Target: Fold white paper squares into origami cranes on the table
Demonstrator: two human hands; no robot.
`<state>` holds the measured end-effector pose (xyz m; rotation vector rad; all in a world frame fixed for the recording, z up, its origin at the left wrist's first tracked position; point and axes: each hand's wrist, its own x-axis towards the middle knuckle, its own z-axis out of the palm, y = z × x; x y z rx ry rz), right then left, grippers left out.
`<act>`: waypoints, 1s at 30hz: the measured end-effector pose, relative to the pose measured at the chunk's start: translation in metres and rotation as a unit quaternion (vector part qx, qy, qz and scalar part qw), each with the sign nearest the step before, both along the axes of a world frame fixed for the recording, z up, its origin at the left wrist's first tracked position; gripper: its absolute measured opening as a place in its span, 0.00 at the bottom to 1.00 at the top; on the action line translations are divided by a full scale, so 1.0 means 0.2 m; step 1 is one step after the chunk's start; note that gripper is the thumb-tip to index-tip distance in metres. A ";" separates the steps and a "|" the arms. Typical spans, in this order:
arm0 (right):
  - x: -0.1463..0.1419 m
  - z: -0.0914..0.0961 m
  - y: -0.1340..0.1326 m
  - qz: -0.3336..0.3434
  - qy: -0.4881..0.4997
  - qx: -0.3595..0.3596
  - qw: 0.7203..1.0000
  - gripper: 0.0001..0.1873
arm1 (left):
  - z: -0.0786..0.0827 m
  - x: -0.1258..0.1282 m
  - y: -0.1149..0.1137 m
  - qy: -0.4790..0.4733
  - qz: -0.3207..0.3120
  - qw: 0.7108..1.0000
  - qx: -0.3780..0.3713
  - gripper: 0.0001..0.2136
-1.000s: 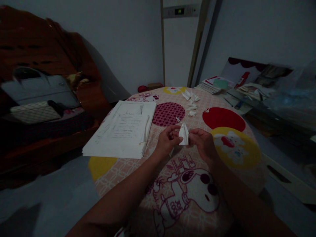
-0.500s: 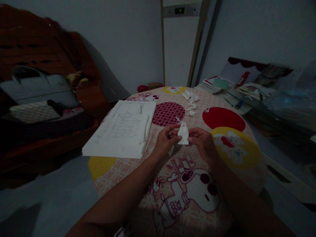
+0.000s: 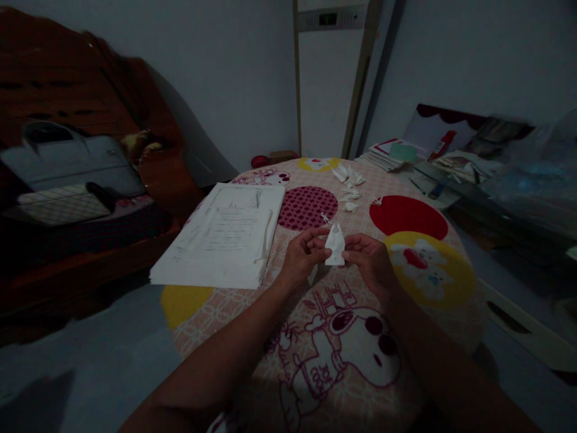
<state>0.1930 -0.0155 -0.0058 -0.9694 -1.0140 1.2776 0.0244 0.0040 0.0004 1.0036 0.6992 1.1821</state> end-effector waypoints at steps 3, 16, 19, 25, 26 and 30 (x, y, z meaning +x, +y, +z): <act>-0.01 0.01 0.00 0.002 0.009 -0.007 1.000 0.11 | 0.00 0.00 0.00 0.005 0.002 1.000 0.000 0.22; 0.01 0.00 0.01 -0.043 -0.036 -0.006 0.998 0.12 | -0.01 -0.03 0.03 0.063 0.000 0.998 -0.011 0.24; 0.03 -0.02 0.03 -0.096 -0.083 -0.020 0.992 0.11 | 0.01 -0.09 0.07 0.077 0.061 0.995 0.017 0.18; 0.09 -0.07 0.08 -0.114 -0.152 -0.053 0.980 0.12 | 0.00 -0.23 0.18 0.094 0.192 0.975 0.069 0.14; 0.10 -0.08 0.09 -0.116 -0.168 -0.051 0.978 0.12 | -0.01 -0.25 0.19 0.105 0.196 0.973 0.071 0.14; 0.13 -0.12 0.10 -0.132 -0.254 -0.012 0.958 0.11 | -0.05 -0.28 0.23 0.208 0.122 0.968 0.074 0.12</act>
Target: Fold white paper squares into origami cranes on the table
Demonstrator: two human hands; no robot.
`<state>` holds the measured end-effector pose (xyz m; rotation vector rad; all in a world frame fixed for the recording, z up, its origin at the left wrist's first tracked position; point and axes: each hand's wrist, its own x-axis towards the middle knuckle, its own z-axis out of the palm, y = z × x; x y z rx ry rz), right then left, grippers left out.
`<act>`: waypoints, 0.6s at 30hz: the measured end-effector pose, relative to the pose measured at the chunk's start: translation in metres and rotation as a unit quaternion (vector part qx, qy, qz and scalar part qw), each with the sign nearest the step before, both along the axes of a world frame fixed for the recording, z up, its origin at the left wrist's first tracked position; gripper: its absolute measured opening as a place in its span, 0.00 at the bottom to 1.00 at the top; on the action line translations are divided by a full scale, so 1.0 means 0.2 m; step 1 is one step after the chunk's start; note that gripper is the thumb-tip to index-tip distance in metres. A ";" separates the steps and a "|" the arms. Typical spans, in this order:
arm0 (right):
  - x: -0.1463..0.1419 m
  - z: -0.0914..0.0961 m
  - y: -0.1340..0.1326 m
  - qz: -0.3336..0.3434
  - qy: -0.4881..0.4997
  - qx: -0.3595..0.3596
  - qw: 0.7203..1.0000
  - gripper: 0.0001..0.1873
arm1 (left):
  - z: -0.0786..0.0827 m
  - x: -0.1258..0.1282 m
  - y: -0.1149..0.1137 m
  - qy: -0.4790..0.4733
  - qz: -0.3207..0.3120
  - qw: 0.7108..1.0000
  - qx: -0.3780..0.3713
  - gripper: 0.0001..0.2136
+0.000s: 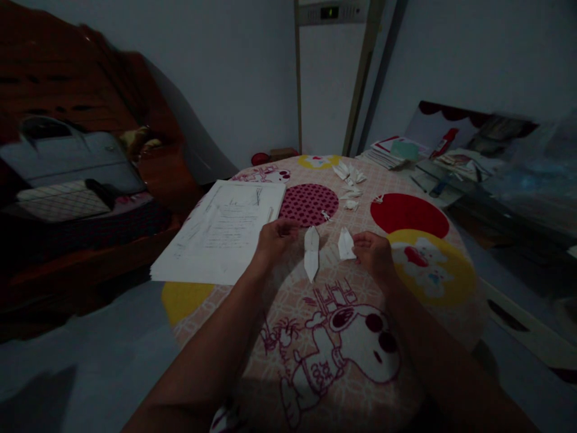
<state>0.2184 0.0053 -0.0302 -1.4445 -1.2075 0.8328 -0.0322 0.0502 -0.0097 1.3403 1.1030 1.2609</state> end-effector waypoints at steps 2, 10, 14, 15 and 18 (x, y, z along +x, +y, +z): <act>0.01 -0.01 0.00 -0.006 -0.038 0.018 0.999 0.11 | -0.02 0.00 0.01 0.058 -0.061 0.996 -0.017 0.13; 0.02 -0.03 0.01 0.013 -0.041 0.026 0.999 0.16 | -0.04 0.04 -0.02 0.246 -0.132 0.960 -0.017 0.05; 0.02 -0.02 0.01 0.015 -0.061 0.032 0.998 0.17 | -0.04 0.04 -0.02 0.264 -0.131 0.955 0.018 0.07; 0.02 -0.02 0.01 0.017 -0.065 0.036 0.997 0.17 | -0.04 0.04 -0.02 0.264 -0.131 0.955 0.024 0.07; 0.02 -0.02 0.01 0.015 -0.099 0.053 0.994 0.18 | -0.05 0.04 -0.02 0.266 -0.141 0.952 0.047 0.07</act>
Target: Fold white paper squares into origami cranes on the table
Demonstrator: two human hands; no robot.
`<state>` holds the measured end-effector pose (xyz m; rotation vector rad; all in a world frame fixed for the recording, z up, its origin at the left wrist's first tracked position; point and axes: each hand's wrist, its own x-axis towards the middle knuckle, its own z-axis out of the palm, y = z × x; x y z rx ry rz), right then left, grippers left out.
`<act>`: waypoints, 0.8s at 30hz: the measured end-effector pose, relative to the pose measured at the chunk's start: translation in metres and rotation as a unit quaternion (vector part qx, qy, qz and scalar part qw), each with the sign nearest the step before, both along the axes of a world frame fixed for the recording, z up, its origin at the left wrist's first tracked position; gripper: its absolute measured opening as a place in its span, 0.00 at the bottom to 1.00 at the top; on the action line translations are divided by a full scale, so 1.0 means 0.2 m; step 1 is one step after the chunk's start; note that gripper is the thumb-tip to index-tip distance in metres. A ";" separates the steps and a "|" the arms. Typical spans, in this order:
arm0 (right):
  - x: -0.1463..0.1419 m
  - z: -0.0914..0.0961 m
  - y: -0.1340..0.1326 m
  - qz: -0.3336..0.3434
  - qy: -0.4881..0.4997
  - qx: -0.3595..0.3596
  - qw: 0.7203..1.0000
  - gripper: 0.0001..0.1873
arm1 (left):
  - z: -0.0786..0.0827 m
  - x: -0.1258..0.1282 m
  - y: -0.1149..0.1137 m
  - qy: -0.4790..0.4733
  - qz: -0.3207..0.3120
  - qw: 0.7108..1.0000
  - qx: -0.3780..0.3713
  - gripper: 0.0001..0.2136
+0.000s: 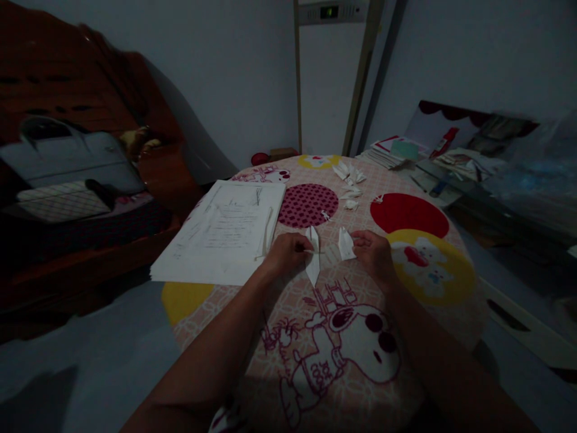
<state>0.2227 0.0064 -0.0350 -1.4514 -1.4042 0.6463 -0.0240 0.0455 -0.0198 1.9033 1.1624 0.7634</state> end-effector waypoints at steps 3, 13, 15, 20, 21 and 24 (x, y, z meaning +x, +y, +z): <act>0.00 0.00 0.00 -0.008 -0.046 0.009 0.999 0.17 | 0.00 0.00 0.00 0.005 -0.028 0.999 0.040 0.11; -0.02 0.03 -0.02 -0.019 -0.072 0.005 0.997 0.16 | 0.05 -0.03 -0.02 0.052 -0.091 0.994 0.041 0.13; -0.03 0.03 -0.03 -0.029 -0.095 0.010 0.995 0.15 | 0.06 -0.04 -0.02 0.055 -0.110 0.992 0.038 0.12; -0.03 0.02 -0.03 -0.036 -0.131 0.026 0.990 0.16 | 0.05 -0.04 -0.02 0.058 -0.116 0.990 0.057 0.14; -0.03 0.02 -0.03 -0.037 -0.133 0.027 0.990 0.16 | 0.05 -0.04 -0.02 0.066 -0.115 0.989 0.061 0.15; -0.03 0.02 -0.03 -0.038 -0.135 0.023 0.990 0.15 | 0.04 -0.04 -0.03 0.079 -0.104 0.989 0.070 0.22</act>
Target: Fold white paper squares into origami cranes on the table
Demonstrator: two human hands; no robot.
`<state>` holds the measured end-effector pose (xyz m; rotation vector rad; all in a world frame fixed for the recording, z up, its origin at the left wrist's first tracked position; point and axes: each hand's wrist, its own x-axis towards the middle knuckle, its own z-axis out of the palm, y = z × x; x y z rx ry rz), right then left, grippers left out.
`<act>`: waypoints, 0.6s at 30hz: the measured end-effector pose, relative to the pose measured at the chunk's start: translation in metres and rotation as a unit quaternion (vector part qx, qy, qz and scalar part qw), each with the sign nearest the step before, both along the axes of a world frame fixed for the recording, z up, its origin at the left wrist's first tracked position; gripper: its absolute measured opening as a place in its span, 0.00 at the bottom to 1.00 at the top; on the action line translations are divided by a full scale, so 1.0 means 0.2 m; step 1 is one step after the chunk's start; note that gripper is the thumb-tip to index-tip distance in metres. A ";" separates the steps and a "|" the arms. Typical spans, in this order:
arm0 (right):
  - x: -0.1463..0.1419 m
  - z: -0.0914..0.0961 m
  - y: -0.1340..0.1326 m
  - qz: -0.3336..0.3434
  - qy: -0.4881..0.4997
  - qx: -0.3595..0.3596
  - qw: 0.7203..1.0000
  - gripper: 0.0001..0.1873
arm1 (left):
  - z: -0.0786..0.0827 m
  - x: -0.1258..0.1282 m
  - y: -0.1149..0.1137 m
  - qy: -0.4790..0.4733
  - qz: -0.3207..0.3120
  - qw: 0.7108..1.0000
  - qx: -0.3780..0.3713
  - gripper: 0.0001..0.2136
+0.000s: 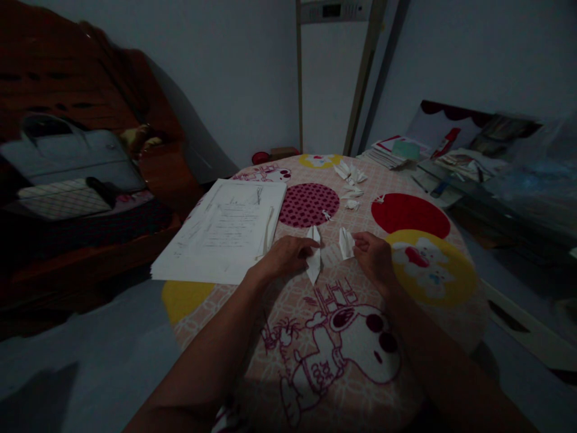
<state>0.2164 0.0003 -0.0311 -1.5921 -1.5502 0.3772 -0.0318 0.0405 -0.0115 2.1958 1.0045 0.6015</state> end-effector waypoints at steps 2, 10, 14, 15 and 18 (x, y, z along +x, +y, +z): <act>0.00 0.00 0.00 -0.003 -0.002 0.000 1.000 0.14 | -0.01 0.00 0.00 -0.010 0.004 1.000 -0.001 0.24; 0.00 0.01 0.00 -0.003 0.001 0.018 1.000 0.13 | -0.02 -0.01 0.02 -0.017 0.011 1.000 -0.005 0.13; 0.01 0.02 0.00 -0.010 -0.006 0.014 1.000 0.11 | -0.04 -0.01 0.03 -0.008 0.020 1.000 -0.003 0.12; 0.01 0.02 0.00 -0.010 -0.007 0.016 1.000 0.11 | -0.04 -0.01 0.03 -0.013 0.020 1.000 -0.005 0.11; 0.01 0.02 0.00 -0.016 -0.010 0.025 1.000 0.11 | -0.04 -0.01 0.03 -0.013 0.018 1.000 -0.016 0.11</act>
